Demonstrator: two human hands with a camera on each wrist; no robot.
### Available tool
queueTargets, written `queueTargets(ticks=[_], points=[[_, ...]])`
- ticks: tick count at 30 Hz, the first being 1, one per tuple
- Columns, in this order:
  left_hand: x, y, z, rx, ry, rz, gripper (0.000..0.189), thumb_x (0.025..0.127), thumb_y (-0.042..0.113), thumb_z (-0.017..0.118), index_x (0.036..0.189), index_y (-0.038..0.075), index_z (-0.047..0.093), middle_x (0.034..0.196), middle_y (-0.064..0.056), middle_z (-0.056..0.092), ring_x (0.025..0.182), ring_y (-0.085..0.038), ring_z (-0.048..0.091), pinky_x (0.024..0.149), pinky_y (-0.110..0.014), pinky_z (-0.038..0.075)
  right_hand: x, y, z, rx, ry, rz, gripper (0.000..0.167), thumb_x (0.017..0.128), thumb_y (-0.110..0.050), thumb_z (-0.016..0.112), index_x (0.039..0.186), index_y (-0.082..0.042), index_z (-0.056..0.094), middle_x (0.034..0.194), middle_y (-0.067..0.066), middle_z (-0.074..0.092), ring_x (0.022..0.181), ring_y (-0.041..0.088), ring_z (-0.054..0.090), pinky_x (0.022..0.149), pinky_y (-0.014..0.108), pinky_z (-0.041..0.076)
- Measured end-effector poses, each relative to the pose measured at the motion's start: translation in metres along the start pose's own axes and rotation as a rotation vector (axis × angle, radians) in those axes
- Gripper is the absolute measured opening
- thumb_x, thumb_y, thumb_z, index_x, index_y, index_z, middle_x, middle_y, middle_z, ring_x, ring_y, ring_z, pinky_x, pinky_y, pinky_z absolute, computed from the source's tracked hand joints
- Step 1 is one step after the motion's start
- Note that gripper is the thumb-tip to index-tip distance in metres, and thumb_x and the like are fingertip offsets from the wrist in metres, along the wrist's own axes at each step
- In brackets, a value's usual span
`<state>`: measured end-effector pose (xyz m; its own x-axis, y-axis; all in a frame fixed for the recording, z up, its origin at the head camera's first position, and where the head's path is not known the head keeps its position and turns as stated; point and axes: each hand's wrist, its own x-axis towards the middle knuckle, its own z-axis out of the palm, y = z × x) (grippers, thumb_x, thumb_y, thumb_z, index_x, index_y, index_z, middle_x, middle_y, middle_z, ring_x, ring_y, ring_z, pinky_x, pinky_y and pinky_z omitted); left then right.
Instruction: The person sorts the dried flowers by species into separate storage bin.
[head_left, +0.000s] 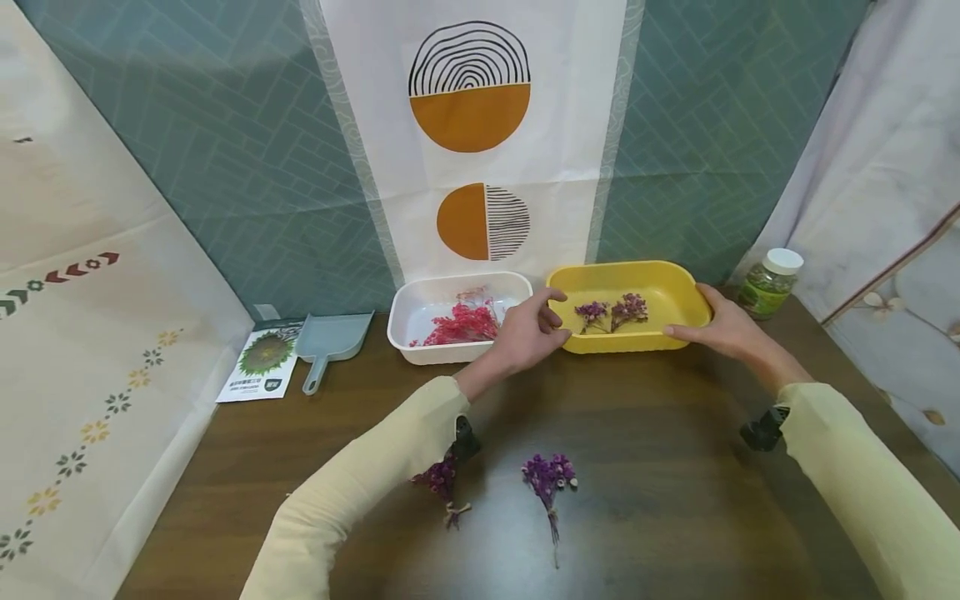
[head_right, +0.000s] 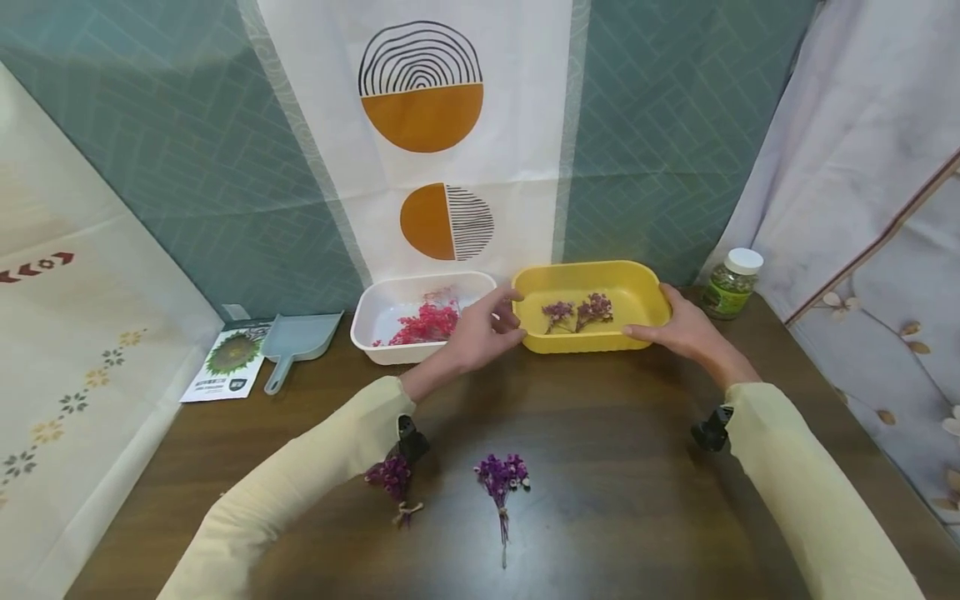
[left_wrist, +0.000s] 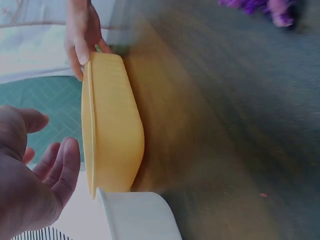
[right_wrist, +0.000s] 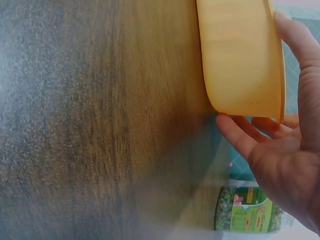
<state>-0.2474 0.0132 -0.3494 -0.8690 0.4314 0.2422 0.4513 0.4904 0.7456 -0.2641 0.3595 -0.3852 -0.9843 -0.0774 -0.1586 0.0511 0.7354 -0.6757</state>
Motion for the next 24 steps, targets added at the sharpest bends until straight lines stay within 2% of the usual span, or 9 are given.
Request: queueTargets(ticks=[4,10,16,19,24], points=[[-0.017,-0.004,-0.006,-0.042,0.011,-0.011,0.047,0.087,0.006,0.076,0.129,0.004,0.056,0.095,-0.011,0.068,0.081,-0.019,0.068,0.073,-0.023,0.054,-0.001,0.001,0.0,-0.013,0.002,-0.002,0.118,0.087,-0.055,0.072,0.156,0.005,-0.003,0.152,0.039,0.02,0.131,0.052,0.033,0.106,0.069,0.027],[-0.042,-0.007,-0.011,-0.058,0.014,-0.038,0.05,0.087,0.005,0.077,0.132,0.006,0.056,0.096,-0.011,0.069,0.08,-0.019,0.069,0.073,-0.025,0.055,0.0,0.0,0.0,-0.035,-0.001,-0.014,0.118,0.087,-0.055,0.071,0.156,0.006,-0.003,0.152,0.041,0.019,0.133,0.054,0.03,0.106,0.07,0.026],[-0.066,-0.011,-0.015,-0.087,0.024,-0.038,0.047,0.086,0.003,0.077,0.129,0.007,0.058,0.098,-0.013,0.069,0.081,-0.021,0.069,0.074,-0.026,0.056,-0.001,0.0,0.002,-0.03,0.001,-0.01,0.119,0.087,-0.055,0.072,0.156,0.006,-0.002,0.152,0.04,0.019,0.131,0.055,0.031,0.105,0.07,0.026],[-0.078,-0.013,-0.018,-0.077,0.031,-0.029,0.048,0.086,0.002,0.076,0.13,0.006,0.057,0.099,-0.015,0.07,0.081,-0.021,0.069,0.074,-0.027,0.056,-0.002,0.001,0.002,-0.028,0.001,-0.019,0.119,0.087,-0.056,0.072,0.156,0.006,-0.002,0.151,0.04,0.02,0.13,0.054,0.031,0.105,0.071,0.026],[-0.1,-0.015,-0.028,-0.036,0.065,-0.029,0.049,0.085,0.003,0.077,0.13,0.008,0.058,0.097,-0.01,0.071,0.076,-0.016,0.069,0.068,-0.026,0.055,-0.001,0.001,0.001,-0.029,-0.002,-0.031,0.12,0.086,-0.057,0.071,0.156,0.006,-0.002,0.15,0.041,0.022,0.129,0.054,0.033,0.105,0.071,0.026]])
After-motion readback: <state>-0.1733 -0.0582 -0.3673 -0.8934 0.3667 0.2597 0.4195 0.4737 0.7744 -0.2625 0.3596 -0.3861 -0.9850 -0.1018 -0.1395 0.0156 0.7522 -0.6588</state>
